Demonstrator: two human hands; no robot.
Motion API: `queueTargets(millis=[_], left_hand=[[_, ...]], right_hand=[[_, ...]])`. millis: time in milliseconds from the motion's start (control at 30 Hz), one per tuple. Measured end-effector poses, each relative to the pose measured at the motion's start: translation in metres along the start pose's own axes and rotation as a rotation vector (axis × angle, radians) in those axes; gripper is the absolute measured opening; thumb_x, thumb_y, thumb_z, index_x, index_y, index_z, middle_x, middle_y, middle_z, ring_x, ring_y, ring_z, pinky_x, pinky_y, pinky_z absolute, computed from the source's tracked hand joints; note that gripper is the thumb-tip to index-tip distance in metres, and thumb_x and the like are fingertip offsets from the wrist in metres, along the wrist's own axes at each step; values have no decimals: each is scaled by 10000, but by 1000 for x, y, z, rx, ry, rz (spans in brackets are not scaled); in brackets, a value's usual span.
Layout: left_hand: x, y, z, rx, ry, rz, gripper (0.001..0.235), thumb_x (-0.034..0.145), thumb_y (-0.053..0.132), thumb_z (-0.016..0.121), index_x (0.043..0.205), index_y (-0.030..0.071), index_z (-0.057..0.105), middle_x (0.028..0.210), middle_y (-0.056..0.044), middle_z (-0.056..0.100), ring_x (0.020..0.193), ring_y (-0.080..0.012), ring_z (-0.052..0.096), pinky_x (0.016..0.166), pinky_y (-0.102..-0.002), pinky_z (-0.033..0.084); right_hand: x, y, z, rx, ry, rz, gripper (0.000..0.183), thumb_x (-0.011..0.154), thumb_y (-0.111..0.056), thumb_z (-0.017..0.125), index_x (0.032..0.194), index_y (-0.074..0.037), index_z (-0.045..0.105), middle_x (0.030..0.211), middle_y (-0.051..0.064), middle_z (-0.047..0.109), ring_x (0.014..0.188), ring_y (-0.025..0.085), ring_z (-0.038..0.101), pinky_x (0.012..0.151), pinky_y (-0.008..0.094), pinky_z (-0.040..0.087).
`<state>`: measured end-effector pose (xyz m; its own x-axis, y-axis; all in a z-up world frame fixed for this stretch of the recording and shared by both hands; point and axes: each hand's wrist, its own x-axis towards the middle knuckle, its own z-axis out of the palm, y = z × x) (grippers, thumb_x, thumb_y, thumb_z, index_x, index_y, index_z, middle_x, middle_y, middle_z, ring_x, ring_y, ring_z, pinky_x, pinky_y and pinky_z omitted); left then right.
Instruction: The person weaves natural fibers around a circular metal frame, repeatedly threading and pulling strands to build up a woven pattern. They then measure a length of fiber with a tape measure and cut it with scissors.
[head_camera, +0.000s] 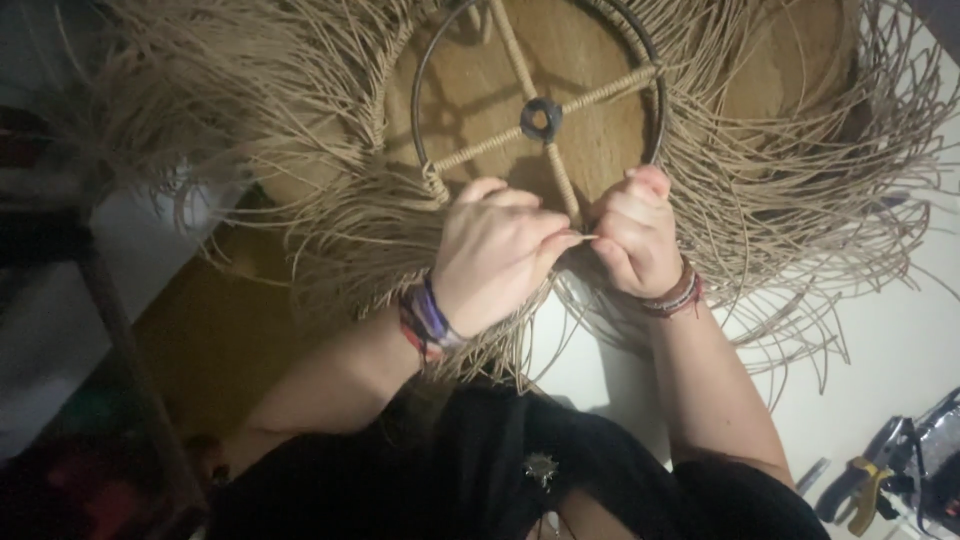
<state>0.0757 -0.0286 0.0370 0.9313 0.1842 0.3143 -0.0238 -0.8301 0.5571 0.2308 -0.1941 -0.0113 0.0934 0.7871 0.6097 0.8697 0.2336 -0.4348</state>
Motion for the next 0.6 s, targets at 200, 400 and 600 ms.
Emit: queueTargets(millis=[200, 400, 600], left_hand=[[20, 0, -22, -39, -168, -27, 168, 833, 461, 734, 826, 297, 771, 740, 32, 747, 863, -226, 751, 897, -375, 489], [2, -11, 3, 58, 164, 216, 185, 838, 308, 788, 880, 173, 668, 897, -15, 727, 1174, -257, 640, 1105, -548, 372], [2, -14, 1, 148, 377, 451, 118, 898, 210, 711, 813, 137, 747, 934, -38, 722, 1109, -283, 674, 935, -438, 556]], right_hand=[[-2, 1, -1, -2, -11, 25, 478, 1110, -375, 381, 761, -105, 563, 812, 100, 598, 765, 314, 564, 1027, 554, 337], [-2, 5, -4, -6, -28, -2, 465, 1118, -368, 390, 773, -106, 558, 834, 90, 598, 795, 307, 563, 1034, 538, 347], [2, 3, -4, -11, -24, -16, 448, 1115, -351, 400, 784, -98, 564, 806, 100, 577, 784, 326, 566, 1035, 550, 370]])
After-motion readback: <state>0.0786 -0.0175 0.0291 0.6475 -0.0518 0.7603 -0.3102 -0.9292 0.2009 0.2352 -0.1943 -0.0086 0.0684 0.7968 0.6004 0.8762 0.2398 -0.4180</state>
